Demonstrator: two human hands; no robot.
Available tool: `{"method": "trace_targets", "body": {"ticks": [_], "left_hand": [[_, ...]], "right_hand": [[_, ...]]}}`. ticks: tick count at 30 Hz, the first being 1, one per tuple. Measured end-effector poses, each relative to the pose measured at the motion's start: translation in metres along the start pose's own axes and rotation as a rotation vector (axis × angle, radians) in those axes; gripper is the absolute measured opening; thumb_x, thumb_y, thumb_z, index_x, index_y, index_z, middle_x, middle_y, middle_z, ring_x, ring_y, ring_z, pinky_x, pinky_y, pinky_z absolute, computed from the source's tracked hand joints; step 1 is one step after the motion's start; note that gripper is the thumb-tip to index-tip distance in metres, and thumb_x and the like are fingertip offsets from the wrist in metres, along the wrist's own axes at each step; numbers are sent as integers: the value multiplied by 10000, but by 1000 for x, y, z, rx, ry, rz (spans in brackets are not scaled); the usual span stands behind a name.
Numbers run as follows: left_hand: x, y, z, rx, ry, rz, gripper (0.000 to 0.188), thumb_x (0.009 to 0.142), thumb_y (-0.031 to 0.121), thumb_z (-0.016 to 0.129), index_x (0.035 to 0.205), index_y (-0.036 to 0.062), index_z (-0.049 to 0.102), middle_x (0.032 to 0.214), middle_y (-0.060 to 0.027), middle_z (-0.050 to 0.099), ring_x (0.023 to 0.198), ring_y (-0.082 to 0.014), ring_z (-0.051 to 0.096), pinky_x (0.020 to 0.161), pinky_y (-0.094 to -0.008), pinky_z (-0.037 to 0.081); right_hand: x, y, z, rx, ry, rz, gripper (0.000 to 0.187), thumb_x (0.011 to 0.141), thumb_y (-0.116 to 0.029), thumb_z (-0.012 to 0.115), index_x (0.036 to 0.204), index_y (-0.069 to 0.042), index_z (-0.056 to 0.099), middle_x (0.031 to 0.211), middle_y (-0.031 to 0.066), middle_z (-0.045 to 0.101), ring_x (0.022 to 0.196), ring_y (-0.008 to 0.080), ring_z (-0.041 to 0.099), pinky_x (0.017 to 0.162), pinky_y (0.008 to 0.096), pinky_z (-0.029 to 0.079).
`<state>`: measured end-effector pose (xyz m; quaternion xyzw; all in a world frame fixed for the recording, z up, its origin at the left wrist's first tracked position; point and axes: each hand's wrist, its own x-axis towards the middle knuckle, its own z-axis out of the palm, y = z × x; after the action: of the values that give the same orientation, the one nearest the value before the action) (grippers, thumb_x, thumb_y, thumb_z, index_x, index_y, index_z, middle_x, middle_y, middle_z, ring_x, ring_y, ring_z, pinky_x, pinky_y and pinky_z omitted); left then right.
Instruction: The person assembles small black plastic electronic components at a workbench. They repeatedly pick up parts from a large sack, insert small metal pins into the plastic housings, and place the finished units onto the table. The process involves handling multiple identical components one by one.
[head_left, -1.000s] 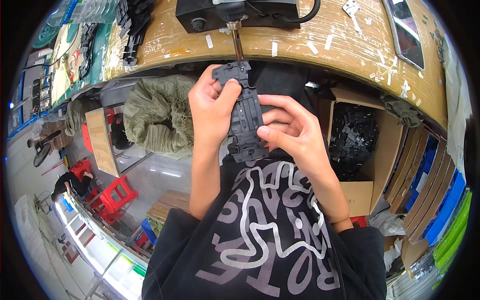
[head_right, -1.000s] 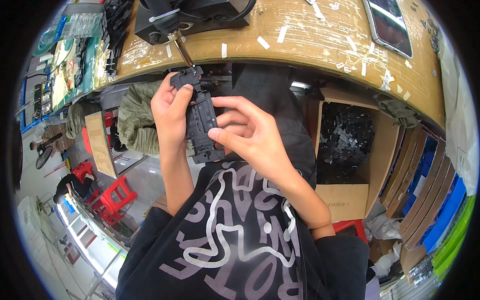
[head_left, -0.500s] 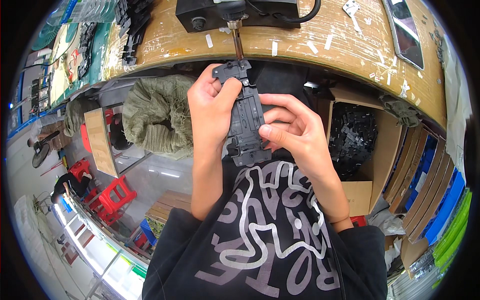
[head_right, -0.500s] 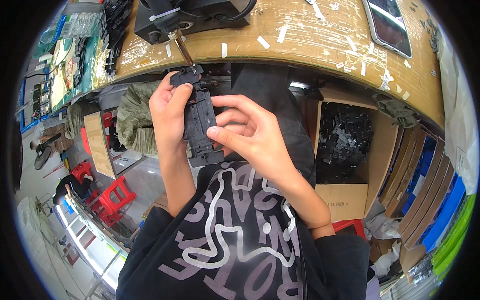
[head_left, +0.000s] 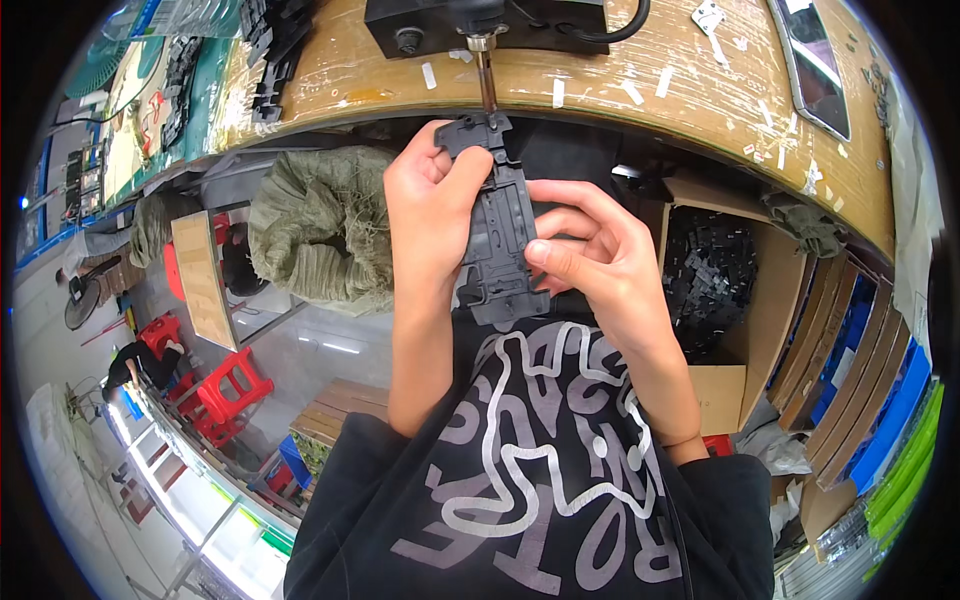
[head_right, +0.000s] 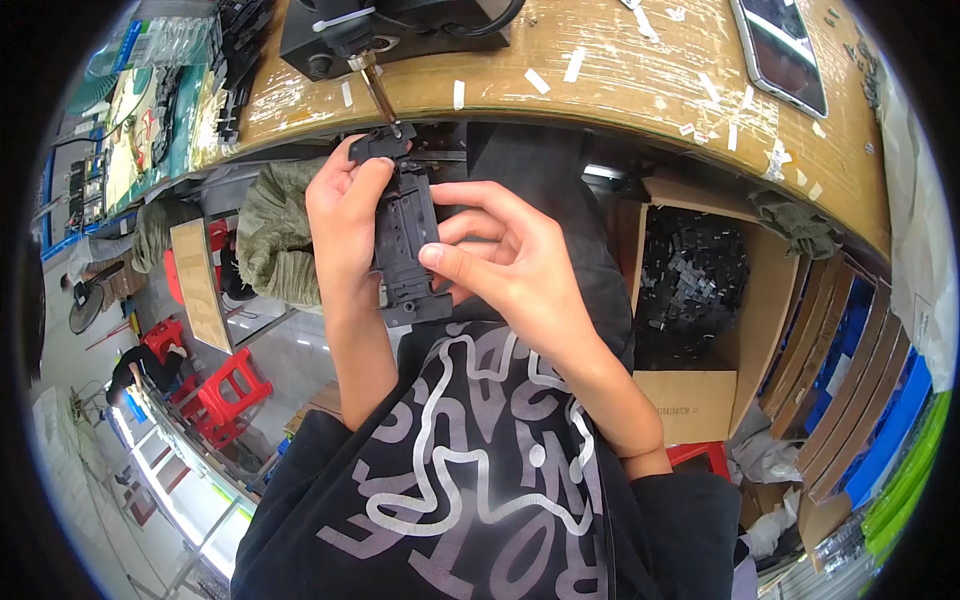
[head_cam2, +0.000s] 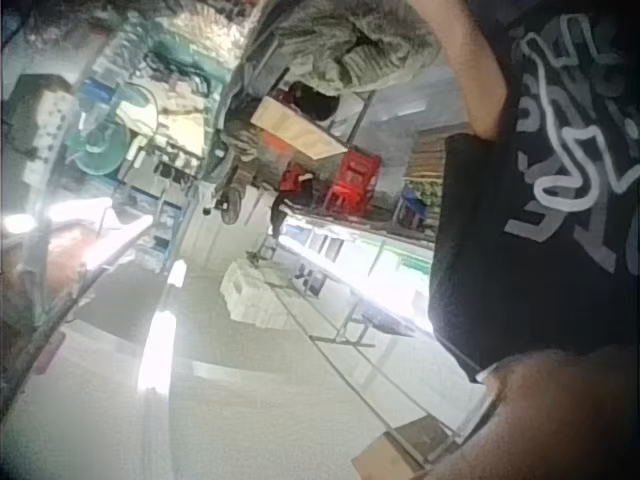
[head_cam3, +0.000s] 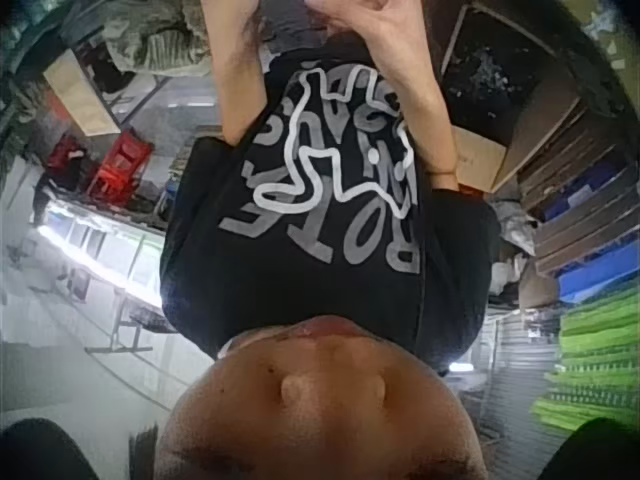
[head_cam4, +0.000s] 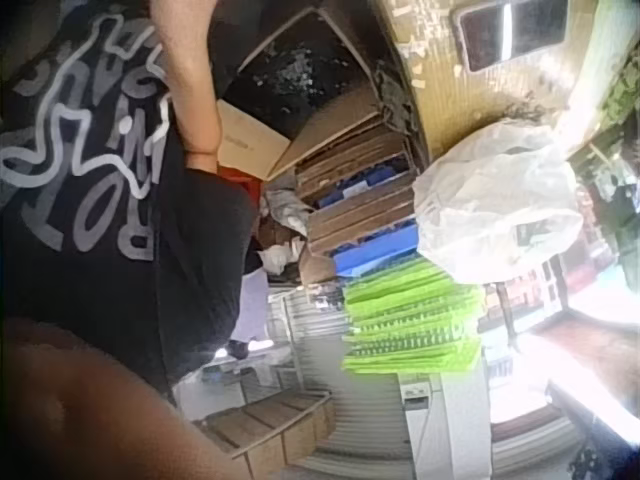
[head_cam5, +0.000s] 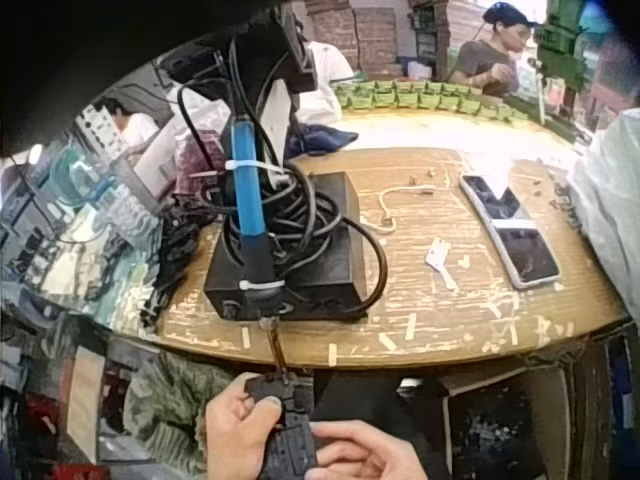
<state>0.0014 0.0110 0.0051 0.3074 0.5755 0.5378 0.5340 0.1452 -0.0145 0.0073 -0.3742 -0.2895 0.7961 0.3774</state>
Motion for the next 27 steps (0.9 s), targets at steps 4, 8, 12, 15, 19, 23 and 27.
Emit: {"method": "trace_targets", "body": {"ticks": [4,8,12,15,19,23,27], "left_hand": [[1,0,-1,-3,-4,7,121,744,-36,498,862,-42,525,660,-2,545,524,-20,470,452,-170,377],[1,-1,0,-9,-4,4,118,748,-31,500,862,-37,526,659,-1,545,524,-17,468,448,-168,371],[0,-3,-2,29,-11,17,122,751,-28,499,870,-33,524,661,-3,547,529,-19,472,453,-170,378],[-2,-7,-4,40,-6,26,123,756,-23,499,877,-31,521,661,-2,547,536,-20,476,457,-169,381],[-6,-9,-4,38,-9,19,115,763,-13,503,876,-26,520,663,1,548,543,-18,477,461,-166,381],[-8,-5,-6,46,-26,30,114,764,-14,501,876,-24,520,662,1,549,537,-18,475,458,-166,380],[-7,-4,-5,28,-23,45,113,769,-15,499,881,-23,517,696,-6,554,569,-21,481,487,-167,386]], "right_hand": [[1,0,0,1,2,-1,359,763,-43,596,1085,28,455,804,67,584,675,94,576,531,183,448],[1,1,0,-9,-5,-9,364,764,-50,596,1090,25,454,806,70,585,683,93,575,530,182,446],[0,2,-2,-16,-10,-6,366,767,-54,593,1095,25,451,809,68,583,688,86,570,533,182,442],[-1,7,-3,-24,-7,8,364,768,-52,589,1097,22,452,809,63,581,688,79,564,533,181,439],[-5,8,-3,-25,0,20,363,766,-48,588,1099,13,455,803,53,576,676,72,558,532,179,434],[-8,6,0,-26,1,12,371,760,-42,593,1100,13,456,800,53,573,666,71,555,528,177,429],[-7,6,2,-35,16,-12,368,758,-29,589,1099,14,458,797,53,570,654,67,547,524,177,422]]}}
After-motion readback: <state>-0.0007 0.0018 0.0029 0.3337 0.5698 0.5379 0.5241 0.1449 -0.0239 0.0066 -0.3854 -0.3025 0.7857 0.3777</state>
